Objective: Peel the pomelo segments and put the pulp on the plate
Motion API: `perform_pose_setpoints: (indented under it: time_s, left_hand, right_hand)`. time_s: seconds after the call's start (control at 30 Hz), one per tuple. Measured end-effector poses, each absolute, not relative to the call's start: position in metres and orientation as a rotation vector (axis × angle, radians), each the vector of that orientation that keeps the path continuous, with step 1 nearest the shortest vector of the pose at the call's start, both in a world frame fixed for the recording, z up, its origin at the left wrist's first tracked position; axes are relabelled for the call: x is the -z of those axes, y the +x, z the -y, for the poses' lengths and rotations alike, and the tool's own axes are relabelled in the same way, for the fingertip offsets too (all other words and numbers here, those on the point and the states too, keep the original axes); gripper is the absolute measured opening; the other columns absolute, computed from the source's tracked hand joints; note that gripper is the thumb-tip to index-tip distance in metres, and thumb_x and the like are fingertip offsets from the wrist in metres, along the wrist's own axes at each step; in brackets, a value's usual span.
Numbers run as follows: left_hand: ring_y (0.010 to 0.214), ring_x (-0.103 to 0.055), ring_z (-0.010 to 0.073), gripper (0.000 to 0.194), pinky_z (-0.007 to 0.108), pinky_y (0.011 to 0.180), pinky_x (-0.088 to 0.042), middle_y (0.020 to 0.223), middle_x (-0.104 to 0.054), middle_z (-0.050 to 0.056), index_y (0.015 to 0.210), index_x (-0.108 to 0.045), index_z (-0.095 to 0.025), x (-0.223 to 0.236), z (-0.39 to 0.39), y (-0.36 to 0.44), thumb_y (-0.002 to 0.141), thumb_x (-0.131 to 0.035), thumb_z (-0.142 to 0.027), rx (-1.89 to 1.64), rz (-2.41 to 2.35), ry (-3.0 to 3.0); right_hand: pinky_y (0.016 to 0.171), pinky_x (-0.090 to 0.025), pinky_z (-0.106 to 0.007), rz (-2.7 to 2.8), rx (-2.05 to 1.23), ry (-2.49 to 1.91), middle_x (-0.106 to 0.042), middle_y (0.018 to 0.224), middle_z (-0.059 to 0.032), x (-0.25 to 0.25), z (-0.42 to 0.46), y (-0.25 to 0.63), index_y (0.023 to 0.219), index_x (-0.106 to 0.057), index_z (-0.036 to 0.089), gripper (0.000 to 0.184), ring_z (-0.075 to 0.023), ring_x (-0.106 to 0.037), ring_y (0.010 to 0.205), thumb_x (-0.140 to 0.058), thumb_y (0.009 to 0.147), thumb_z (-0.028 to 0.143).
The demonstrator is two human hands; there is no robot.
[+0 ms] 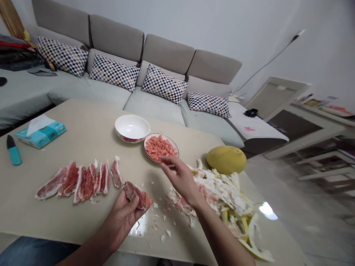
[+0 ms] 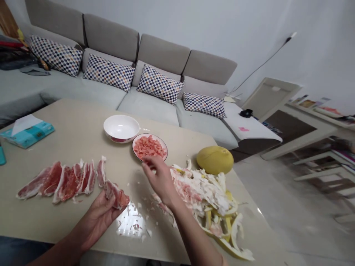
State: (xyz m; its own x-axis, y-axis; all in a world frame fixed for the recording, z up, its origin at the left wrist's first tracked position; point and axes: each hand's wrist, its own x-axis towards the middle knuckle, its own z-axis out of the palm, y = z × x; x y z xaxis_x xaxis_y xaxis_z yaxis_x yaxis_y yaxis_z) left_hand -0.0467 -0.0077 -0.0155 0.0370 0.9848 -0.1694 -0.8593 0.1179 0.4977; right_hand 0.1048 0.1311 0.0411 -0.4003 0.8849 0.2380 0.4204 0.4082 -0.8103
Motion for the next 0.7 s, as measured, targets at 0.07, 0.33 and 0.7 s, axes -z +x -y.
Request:
perform_pose_setpoints:
  time_s: [0.07,0.33,0.7]
  left_hand:
    - [0.095,-0.063,0.0153,0.016,0.034,0.096,-0.047,0.095,-0.064,0.002,0.100,-0.058,-0.021,0.017,0.010,-0.044,0.086,-0.065,-0.018,-1.481,-0.605,0.290]
    - [0.092,-0.062,0.0156,0.039,0.030,0.085,-0.050,0.099,-0.064,0.002,0.106,-0.056,-0.023,0.018,0.019,-0.035,0.074,-0.078,-0.021,-1.593,-0.798,0.349]
    - [0.095,-0.064,0.0155,0.039,0.028,0.088,-0.050,0.100,-0.063,0.000,0.103,-0.055,-0.024,0.021,0.019,-0.035,0.073,-0.078,-0.019,-1.664,-0.882,0.413]
  right_hand:
    - [0.068,-0.053,-0.030,2.066,-1.017,-1.114,-0.070,0.090,-0.0040,-0.046,-0.094,0.109,0.103,-0.068,0.023,0.020,-0.0171,-0.065,0.076,-0.060,0.088,0.032]
    - [0.057,-0.051,-0.024,2.032,-1.098,-1.014,-0.065,0.089,-0.0060,-0.034,-0.037,0.110,0.093,-0.071,0.021,0.014,-0.0157,-0.062,0.073,-0.070,0.081,0.028]
    - [0.054,-0.054,-0.027,1.749,-1.202,-1.113,-0.068,0.092,-0.0091,-0.020,-0.034,0.108,0.086,-0.077,0.024,0.011,-0.0191,-0.065,0.072,-0.069,0.082,0.031]
